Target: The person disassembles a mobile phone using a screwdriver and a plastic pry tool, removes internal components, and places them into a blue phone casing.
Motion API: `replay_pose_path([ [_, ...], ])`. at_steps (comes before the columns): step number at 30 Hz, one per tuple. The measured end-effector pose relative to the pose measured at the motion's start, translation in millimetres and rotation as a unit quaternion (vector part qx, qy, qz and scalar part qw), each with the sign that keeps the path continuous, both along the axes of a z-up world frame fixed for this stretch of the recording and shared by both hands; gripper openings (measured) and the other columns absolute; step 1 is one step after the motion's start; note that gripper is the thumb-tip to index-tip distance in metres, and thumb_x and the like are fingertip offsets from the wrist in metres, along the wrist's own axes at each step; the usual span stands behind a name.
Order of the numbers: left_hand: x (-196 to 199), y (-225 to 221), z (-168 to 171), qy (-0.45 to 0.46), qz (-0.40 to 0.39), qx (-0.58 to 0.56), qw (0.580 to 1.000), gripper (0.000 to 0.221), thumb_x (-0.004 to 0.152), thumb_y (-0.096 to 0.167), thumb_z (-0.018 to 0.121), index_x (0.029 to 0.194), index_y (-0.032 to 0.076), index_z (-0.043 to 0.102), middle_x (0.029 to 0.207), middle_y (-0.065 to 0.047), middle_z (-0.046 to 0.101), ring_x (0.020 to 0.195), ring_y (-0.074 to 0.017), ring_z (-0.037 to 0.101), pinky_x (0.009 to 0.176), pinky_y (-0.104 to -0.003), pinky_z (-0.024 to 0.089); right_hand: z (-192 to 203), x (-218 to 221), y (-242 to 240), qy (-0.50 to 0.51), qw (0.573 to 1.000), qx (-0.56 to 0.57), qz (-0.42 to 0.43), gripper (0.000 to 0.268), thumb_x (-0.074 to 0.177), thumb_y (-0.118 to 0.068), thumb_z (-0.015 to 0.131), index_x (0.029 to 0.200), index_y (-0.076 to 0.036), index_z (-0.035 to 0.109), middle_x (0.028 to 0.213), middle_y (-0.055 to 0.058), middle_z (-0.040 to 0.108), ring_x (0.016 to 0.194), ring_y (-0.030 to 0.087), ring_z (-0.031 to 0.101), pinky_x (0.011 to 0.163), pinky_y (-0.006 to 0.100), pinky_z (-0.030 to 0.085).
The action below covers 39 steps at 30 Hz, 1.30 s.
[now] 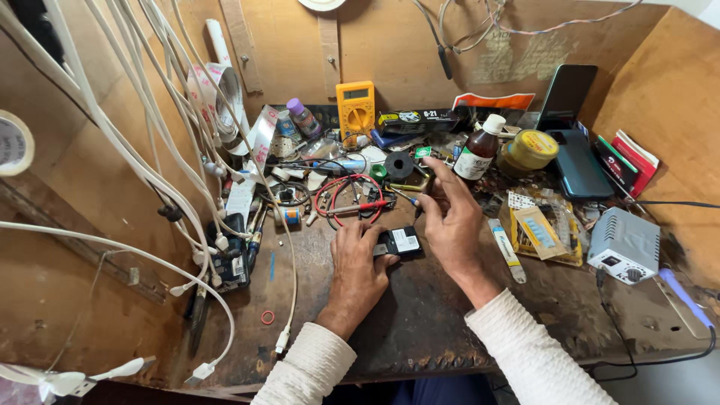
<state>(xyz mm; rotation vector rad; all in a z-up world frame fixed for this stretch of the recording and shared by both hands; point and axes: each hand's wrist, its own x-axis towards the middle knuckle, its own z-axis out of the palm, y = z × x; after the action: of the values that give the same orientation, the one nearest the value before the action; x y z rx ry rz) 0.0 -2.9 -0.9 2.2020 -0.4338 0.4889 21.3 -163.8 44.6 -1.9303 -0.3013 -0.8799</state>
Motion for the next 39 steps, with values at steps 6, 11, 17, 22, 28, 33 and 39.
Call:
replay_pose_path([
  [6, 0, 1, -4, -0.024, -0.011, -0.006, 1.0, 0.049, 0.072, 0.01, 0.085, 0.117, 0.004, 0.066, 0.118, -0.012, 0.061, 0.114, -0.0352, 0.053, 0.099, -0.049, 0.038, -6, -12, -11, -0.079, 0.996, 0.03, 0.003, 0.053, 0.103, 0.015, 0.053, 0.152, -0.002, 0.045, 0.111, 0.007, 0.066, 0.1, 0.014, 0.068, 0.093, 0.03, 0.06],
  [11, 0, 1, 4, -0.021, -0.017, 0.009, 1.0, 0.052, 0.074, 0.009, 0.084, 0.121, 0.005, 0.063, 0.115, -0.01, 0.063, 0.111, -0.0343, 0.054, 0.099, -0.05, 0.038, -6, -28, -30, -0.08, 0.995, 0.06, -0.016, 0.056, 0.103, 0.017, 0.051, 0.155, 0.0, 0.039, 0.112, 0.009, 0.064, 0.1, 0.015, 0.066, 0.096, 0.031, 0.057],
  [17, 8, 1, 32, 0.022, -0.03, 0.033, 0.999, 0.058, 0.064, 0.004, 0.084, 0.12, 0.006, 0.067, 0.107, -0.014, 0.059, 0.105, -0.0365, 0.057, 0.085, -0.048, 0.048, -10, -48, -57, -0.065, 0.995, 0.065, -0.047, 0.061, 0.101, 0.02, 0.051, 0.156, 0.0, 0.037, 0.116, 0.011, 0.062, 0.101, 0.017, 0.066, 0.097, 0.032, 0.057],
  [22, 17, -12, 34, -0.017, -0.051, 0.087, 0.995, 0.032, 0.077, 0.001, 0.076, 0.107, 0.01, 0.074, 0.101, -0.01, 0.063, 0.102, -0.0324, 0.063, 0.085, -0.046, 0.052, -18, -57, -63, -0.042, 0.994, 0.083, -0.051, 0.06, 0.1, 0.019, 0.052, 0.155, 0.0, 0.036, 0.116, 0.011, 0.061, 0.101, 0.018, 0.068, 0.095, 0.032, 0.059],
  [28, 16, -24, 26, -0.199, -0.106, 0.165, 0.96, 0.039, 0.073, -0.004, 0.066, 0.111, 0.004, 0.072, 0.106, -0.008, 0.072, 0.102, -0.0281, 0.064, 0.09, -0.041, 0.051, -25, -60, -61, -0.047, 0.994, 0.081, -0.053, 0.058, 0.101, 0.018, 0.053, 0.155, 0.001, 0.038, 0.115, 0.012, 0.062, 0.101, 0.018, 0.068, 0.094, 0.032, 0.059],
  [33, 10, -28, 22, -0.207, -0.117, 0.158, 0.959, 0.04, 0.078, 0.001, 0.067, 0.117, 0.003, 0.071, 0.11, -0.007, 0.073, 0.101, -0.0268, 0.063, 0.091, -0.041, 0.051, -28, -61, -64, -0.043, 0.993, 0.09, -0.061, 0.057, 0.101, 0.017, 0.054, 0.153, 0.002, 0.039, 0.115, 0.012, 0.063, 0.101, 0.018, 0.068, 0.093, 0.032, 0.059],
  [39, 6, -30, 18, -0.257, -0.079, 0.131, 0.954, 0.034, 0.083, 0.003, 0.065, 0.117, 0.006, 0.071, 0.115, -0.007, 0.074, 0.107, -0.0257, 0.066, 0.093, -0.04, 0.05, -30, -60, -65, -0.048, 0.993, 0.089, -0.055, 0.057, 0.101, 0.017, 0.054, 0.153, 0.002, 0.039, 0.114, 0.012, 0.063, 0.1, 0.018, 0.068, 0.095, 0.032, 0.059],
])
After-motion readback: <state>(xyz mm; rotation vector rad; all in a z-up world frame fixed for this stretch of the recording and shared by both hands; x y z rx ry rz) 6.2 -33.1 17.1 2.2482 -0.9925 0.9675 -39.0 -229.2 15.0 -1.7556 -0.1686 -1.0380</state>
